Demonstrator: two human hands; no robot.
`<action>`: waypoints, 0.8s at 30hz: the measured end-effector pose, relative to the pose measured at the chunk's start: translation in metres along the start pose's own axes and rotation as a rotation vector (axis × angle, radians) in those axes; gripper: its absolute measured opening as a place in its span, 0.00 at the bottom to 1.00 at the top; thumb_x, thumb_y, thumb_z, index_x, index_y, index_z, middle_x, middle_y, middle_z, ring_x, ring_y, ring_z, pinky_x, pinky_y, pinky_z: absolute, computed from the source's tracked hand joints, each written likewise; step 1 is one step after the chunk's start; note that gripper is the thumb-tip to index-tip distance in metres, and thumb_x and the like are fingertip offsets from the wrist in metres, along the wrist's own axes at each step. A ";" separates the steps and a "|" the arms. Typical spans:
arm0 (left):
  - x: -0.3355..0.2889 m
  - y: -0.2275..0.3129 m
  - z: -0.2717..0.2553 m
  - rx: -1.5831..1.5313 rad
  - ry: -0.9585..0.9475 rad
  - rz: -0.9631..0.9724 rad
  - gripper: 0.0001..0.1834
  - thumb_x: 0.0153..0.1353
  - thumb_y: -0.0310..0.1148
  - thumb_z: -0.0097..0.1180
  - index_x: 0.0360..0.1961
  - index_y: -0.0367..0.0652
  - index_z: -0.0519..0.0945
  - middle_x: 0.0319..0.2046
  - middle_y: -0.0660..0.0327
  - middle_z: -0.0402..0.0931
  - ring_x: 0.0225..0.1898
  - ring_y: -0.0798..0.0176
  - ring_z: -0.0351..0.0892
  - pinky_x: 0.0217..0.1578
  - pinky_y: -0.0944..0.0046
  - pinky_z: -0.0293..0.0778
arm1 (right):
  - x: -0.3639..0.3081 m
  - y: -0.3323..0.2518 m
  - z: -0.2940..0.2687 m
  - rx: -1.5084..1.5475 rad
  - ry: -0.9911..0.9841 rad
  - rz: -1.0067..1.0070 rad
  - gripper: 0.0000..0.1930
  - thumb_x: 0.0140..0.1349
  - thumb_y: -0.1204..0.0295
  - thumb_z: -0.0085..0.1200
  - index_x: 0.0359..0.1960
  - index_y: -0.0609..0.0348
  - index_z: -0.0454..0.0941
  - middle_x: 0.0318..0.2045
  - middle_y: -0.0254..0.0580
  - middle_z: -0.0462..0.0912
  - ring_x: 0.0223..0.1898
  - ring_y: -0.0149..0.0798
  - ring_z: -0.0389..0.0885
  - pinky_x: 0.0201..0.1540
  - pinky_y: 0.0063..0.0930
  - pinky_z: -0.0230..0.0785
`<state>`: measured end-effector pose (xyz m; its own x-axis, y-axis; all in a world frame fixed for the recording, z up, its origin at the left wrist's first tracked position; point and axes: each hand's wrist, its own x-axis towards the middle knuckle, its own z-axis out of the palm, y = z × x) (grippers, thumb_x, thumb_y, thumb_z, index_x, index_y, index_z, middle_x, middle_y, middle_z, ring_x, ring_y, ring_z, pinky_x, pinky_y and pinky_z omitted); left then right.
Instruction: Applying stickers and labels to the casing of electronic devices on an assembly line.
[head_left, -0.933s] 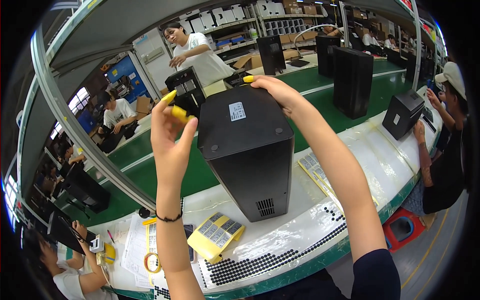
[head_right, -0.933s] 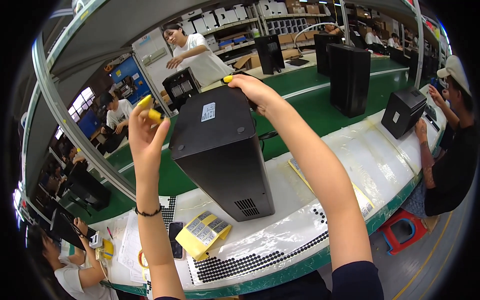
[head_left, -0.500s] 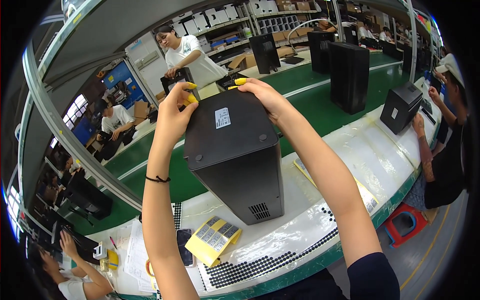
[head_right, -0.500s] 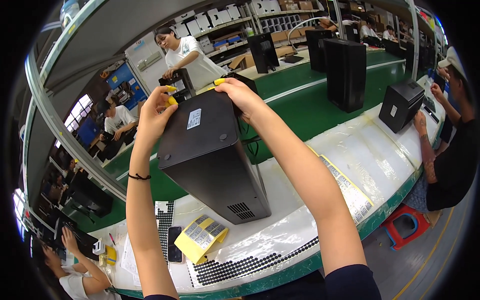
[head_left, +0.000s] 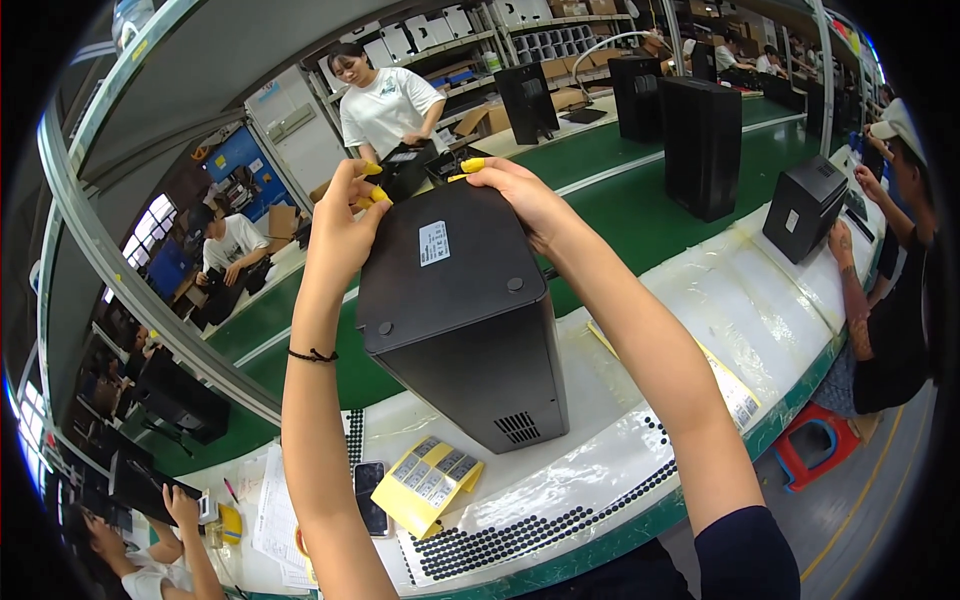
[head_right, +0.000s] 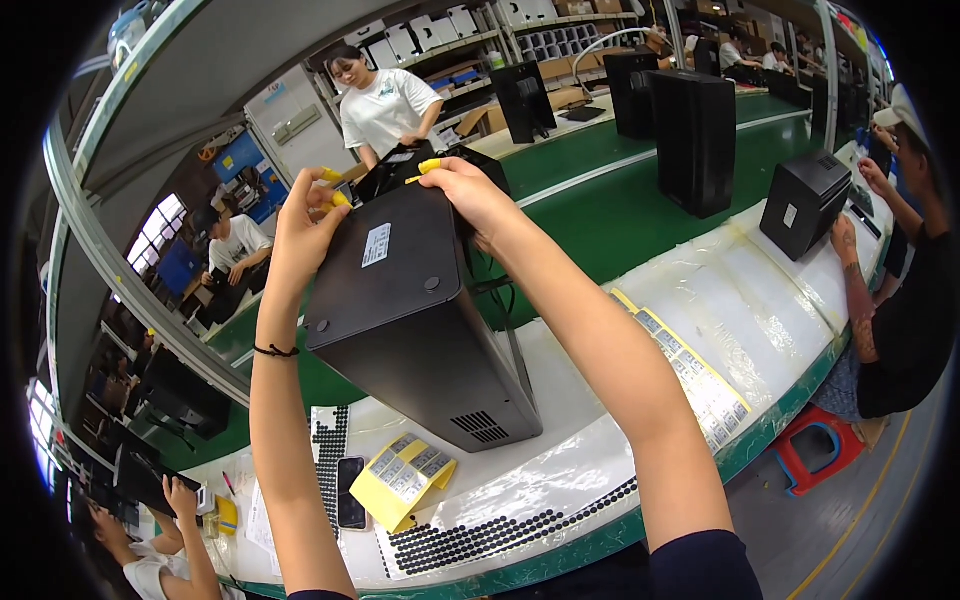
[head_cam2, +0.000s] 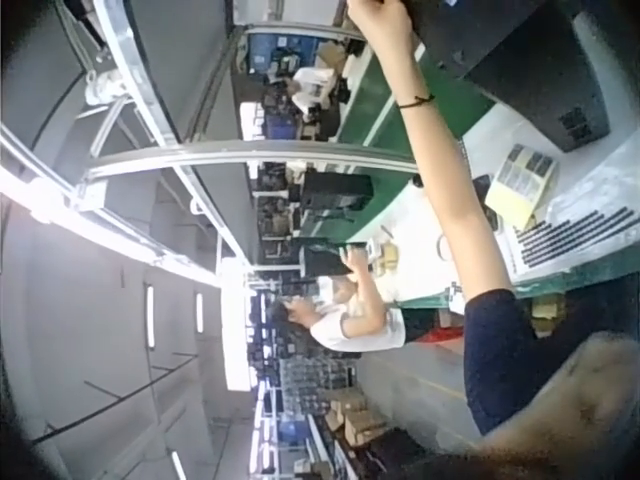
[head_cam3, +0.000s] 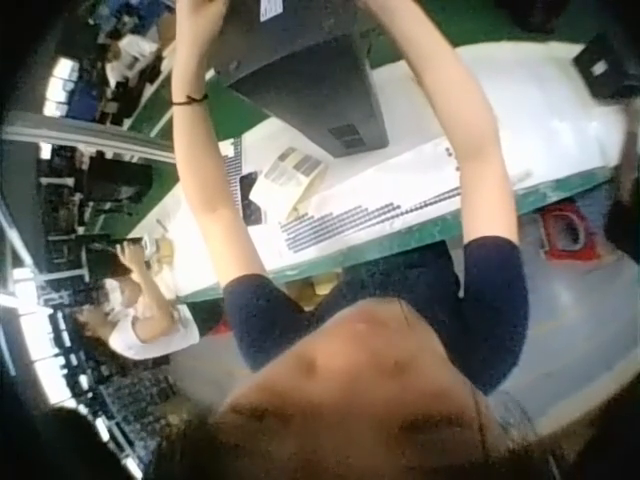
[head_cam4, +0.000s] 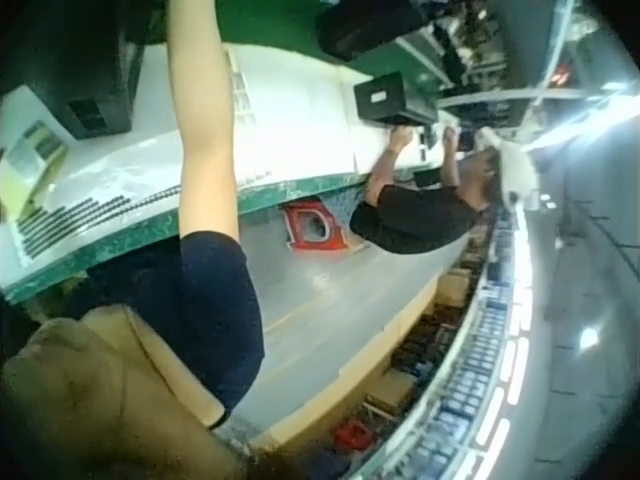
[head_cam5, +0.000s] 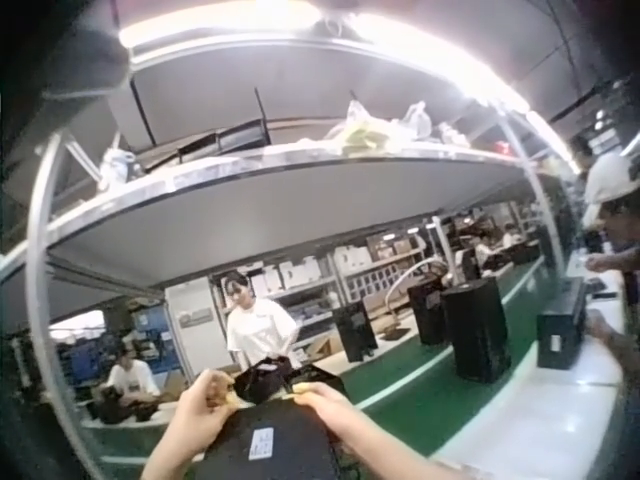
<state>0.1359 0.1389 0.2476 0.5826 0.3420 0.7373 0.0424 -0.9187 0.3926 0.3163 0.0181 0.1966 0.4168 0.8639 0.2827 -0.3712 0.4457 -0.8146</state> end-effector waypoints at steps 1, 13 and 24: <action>0.000 0.001 0.000 0.036 -0.003 0.034 0.19 0.53 0.20 0.60 0.46 0.38 0.71 0.32 0.55 0.79 0.36 0.60 0.79 0.43 0.61 0.73 | 0.000 0.000 0.000 -0.003 -0.002 0.005 0.09 0.62 0.72 0.51 0.42 0.60 0.72 0.30 0.34 0.78 0.25 0.25 0.79 0.26 0.19 0.74; -0.003 0.019 -0.009 0.265 -0.069 0.125 0.15 0.49 0.20 0.60 0.40 0.36 0.74 0.30 0.54 0.80 0.35 0.55 0.79 0.38 0.58 0.71 | 0.000 0.002 -0.001 0.004 0.001 -0.008 0.11 0.62 0.72 0.52 0.44 0.60 0.72 0.31 0.35 0.78 0.26 0.25 0.79 0.26 0.18 0.74; -0.026 0.026 -0.012 0.231 0.010 0.031 0.20 0.53 0.16 0.50 0.48 0.38 0.69 0.41 0.48 0.80 0.48 0.48 0.79 0.43 0.58 0.72 | -0.003 0.004 0.000 -0.020 0.015 -0.032 0.13 0.62 0.70 0.52 0.47 0.59 0.72 0.33 0.36 0.78 0.30 0.25 0.80 0.30 0.19 0.75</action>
<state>0.1115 0.1087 0.2450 0.5784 0.3141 0.7529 0.2100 -0.9491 0.2346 0.3138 0.0170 0.1923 0.4407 0.8455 0.3016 -0.3404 0.4683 -0.8154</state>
